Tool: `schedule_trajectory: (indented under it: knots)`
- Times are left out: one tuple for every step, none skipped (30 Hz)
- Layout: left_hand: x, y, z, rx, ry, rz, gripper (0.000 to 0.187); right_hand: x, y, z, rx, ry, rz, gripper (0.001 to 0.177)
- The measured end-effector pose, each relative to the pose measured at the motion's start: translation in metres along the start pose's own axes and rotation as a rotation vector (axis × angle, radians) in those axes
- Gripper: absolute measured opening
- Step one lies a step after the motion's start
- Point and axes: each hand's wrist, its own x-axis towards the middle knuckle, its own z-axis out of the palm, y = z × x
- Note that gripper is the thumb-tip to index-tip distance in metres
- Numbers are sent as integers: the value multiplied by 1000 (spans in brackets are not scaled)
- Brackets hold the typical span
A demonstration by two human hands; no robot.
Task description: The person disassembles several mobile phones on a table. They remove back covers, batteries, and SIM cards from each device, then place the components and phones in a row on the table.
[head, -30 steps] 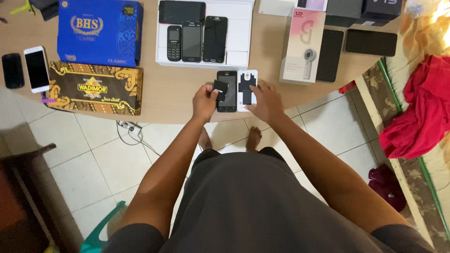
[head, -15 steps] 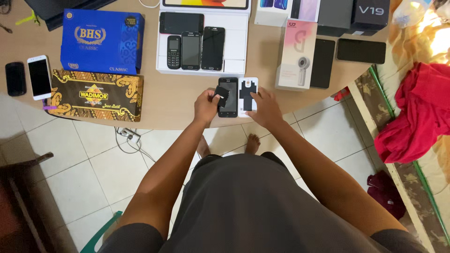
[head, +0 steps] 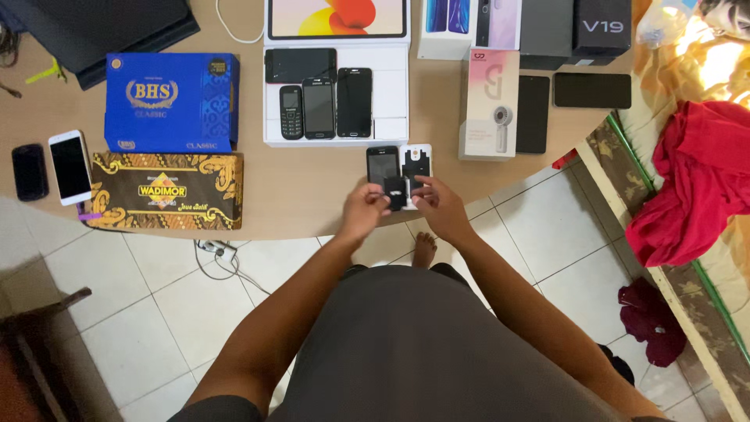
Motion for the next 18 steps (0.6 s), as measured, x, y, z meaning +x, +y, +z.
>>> schedule_trajectory:
  knots:
    - [-1, -2, 7, 0, -16, -1, 17, -1, 1, -1, 75, -8, 50, 49]
    - [0, -5, 14, 0, -32, -1, 17, -1, 2, -3, 151, -16, 98, 50]
    - [2, -6, 20, 0, -48, -1, 17, -1, 3, -6, 128, 25, 86, 49]
    - [6, -7, 26, 55, -78, 24, 17, -2, 5, -11, 105, 66, 75, 48]
    - [9, -9, 31, 110, -109, 49, 18, -2, 8, -16, 82, 107, 64, 46]
    - [13, -9, 37, 165, -141, 74, 18, 0, 10, -22, 85, 100, 76, 47]
    - [19, -9, 43, 143, -151, 77, 19, 2, 12, -28, 88, 92, 88, 47]
    - [26, -7, 50, 120, -162, 81, 21, 5, 14, -34, 91, 86, 99, 48]
    - [32, -5, 57, 97, -173, 84, 22, 8, 17, -39, 83, 105, 103, 45]
    - [36, -1, 65, 83, -182, 52, 24, 11, 21, -44, 74, 125, 107, 43]
    - [40, 4, 74, 69, -190, 19, 26, 14, 26, -50, 65, 144, 111, 40]
    - [40, 10, 81, 54, -195, -16, 27, 15, 31, -55, 114, 164, 144, 38]
    - [38, 15, 87, 181, -172, 13, 32, 18, 38, -59, 164, 184, 176, 36]
    - [34, 21, 92, 307, -144, 43, 37, 21, 45, -62, 214, 200, 206, 35]
    - [29, 28, 96, 433, -114, 73, 42, 22, 52, -65, 208, 208, 193, 34]
    - [25, 36, 99, 548, -132, 134, 47, 24, 59, -69, 202, 213, 178, 32]
    - [20, 43, 101, 663, -150, 194, 52, 26, 66, -72, 196, 217, 164, 31]
    - [15, 48, 102, 780, -167, 251, 57, 25, 72, -73, 176, 214, 177, 32]
